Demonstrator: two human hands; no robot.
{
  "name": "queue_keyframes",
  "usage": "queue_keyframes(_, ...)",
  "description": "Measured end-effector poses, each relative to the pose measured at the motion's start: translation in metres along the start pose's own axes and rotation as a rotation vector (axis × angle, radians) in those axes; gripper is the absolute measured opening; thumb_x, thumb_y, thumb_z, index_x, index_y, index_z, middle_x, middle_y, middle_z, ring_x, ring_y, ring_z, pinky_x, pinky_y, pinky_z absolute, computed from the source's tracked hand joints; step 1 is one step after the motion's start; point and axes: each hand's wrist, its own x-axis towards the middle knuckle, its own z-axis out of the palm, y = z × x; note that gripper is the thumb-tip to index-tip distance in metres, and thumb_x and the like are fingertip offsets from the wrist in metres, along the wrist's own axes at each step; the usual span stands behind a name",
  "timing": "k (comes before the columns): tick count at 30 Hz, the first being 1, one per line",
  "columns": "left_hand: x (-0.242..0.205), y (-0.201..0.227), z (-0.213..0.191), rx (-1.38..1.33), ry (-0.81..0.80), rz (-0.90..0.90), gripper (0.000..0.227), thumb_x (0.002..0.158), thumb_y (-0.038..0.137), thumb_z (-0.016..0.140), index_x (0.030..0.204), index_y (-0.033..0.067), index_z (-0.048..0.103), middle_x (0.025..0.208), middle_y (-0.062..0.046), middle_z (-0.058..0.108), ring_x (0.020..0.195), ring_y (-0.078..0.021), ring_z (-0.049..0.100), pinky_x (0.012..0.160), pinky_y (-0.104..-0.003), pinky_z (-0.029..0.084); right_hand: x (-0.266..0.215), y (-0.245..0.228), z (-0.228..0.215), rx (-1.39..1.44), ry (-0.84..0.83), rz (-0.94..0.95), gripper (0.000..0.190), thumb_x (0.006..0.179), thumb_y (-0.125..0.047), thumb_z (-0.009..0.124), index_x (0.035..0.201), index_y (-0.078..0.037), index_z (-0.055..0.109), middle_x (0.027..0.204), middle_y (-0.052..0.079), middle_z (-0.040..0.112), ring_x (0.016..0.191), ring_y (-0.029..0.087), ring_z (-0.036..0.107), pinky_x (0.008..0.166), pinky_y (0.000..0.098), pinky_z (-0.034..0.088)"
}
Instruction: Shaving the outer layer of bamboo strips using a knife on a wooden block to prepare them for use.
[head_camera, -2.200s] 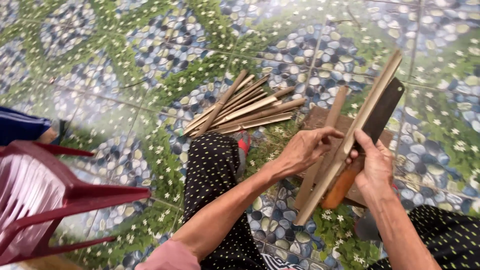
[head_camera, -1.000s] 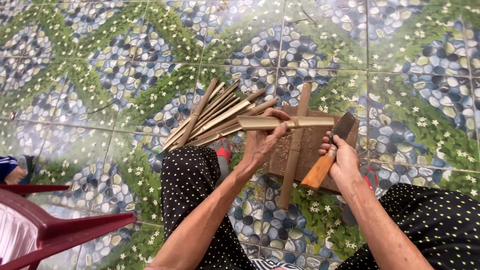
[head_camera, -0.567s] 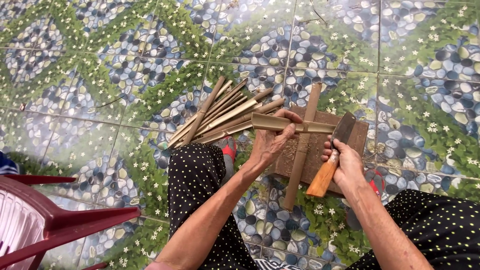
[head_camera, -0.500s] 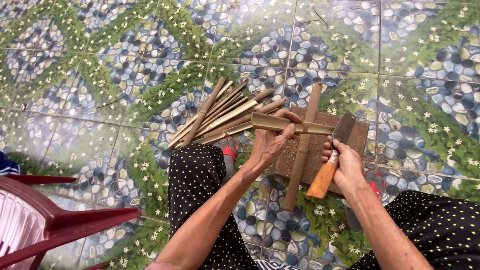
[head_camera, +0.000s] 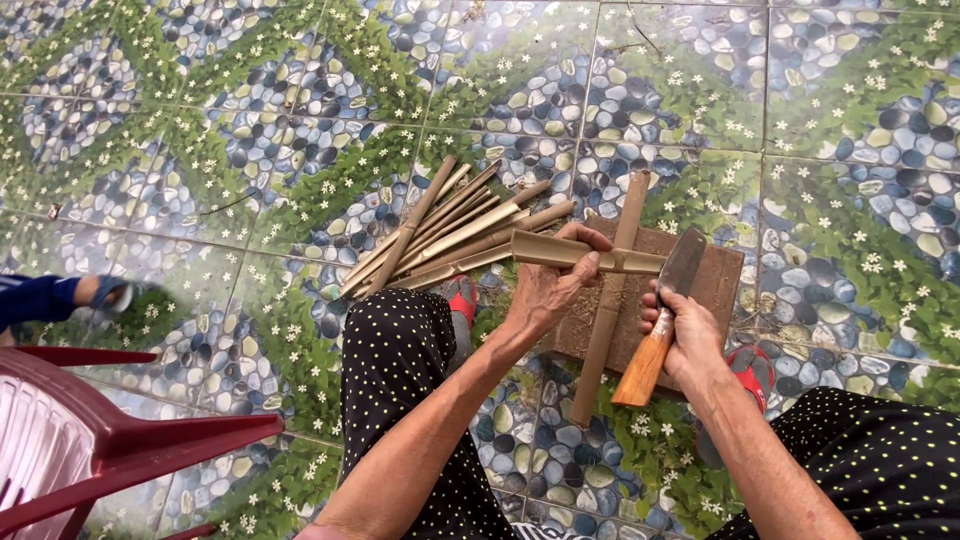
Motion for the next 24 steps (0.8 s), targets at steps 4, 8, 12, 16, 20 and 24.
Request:
queue_keyframes(4,-0.001,0.002,-0.001,0.015,0.0,-0.009,0.019,0.099,0.014,0.063,0.115,0.0056,0.07,0.099,-0.022,0.07,0.087,-0.0259,0.071,0.08,-0.035,0.065,0.006,0.007,-0.003,-0.008,-0.006,-0.005,0.025,0.099,-0.017,0.065,0.121,-0.006,0.068,0.084,0.011,0.07,0.061,0.013,0.061,0.053,0.028,0.053)
queue_keyframes(8,-0.001,0.004,0.0,0.029,-0.005,0.009,0.019,0.1,0.017,0.064,0.115,0.0079,0.07,0.101,-0.021,0.071,0.089,-0.0252,0.07,0.08,-0.035,0.065,0.007,0.007,-0.002,-0.015,0.0,-0.011,0.026,0.098,-0.017,0.065,0.121,-0.005,0.067,0.083,0.01,0.069,0.061,0.013,0.06,0.054,0.0284,0.052)
queue_keyframes(12,-0.002,-0.006,-0.003,0.034,-0.006,0.014,0.019,0.101,0.02,0.067,0.115,0.0085,0.07,0.104,-0.026,0.071,0.091,-0.0318,0.072,0.079,-0.038,0.066,0.012,0.013,-0.007,-0.014,0.016,0.001,0.025,0.098,-0.014,0.064,0.12,-0.004,0.067,0.082,0.01,0.069,0.059,0.015,0.058,0.053,0.0297,0.051)
queue_keyframes(16,-0.001,-0.002,-0.003,0.031,-0.009,0.012,0.02,0.1,0.019,0.065,0.117,0.0082,0.07,0.103,-0.024,0.071,0.09,-0.0273,0.071,0.08,-0.038,0.065,0.001,0.005,0.002,-0.028,0.015,-0.012,0.026,0.098,-0.015,0.065,0.121,-0.005,0.067,0.082,0.011,0.069,0.06,0.015,0.059,0.053,0.0306,0.052)
queue_keyframes(20,0.002,-0.009,-0.002,0.039,-0.02,0.009,0.019,0.1,0.018,0.066,0.115,0.0088,0.071,0.096,-0.018,0.071,0.082,-0.0212,0.07,0.077,-0.034,0.064,0.0,0.006,0.001,-0.023,0.021,-0.009,0.027,0.098,-0.015,0.064,0.123,-0.006,0.066,0.082,0.011,0.069,0.059,0.015,0.058,0.053,0.0313,0.052)
queue_keyframes(24,0.002,-0.004,-0.002,0.036,-0.024,0.009,0.02,0.099,0.019,0.067,0.116,0.009,0.071,0.094,-0.018,0.071,0.082,-0.0211,0.071,0.077,-0.034,0.064,0.008,0.009,-0.003,-0.026,0.016,-0.016,0.029,0.098,-0.017,0.066,0.125,-0.007,0.067,0.082,0.011,0.07,0.059,0.016,0.06,0.052,0.0327,0.053)
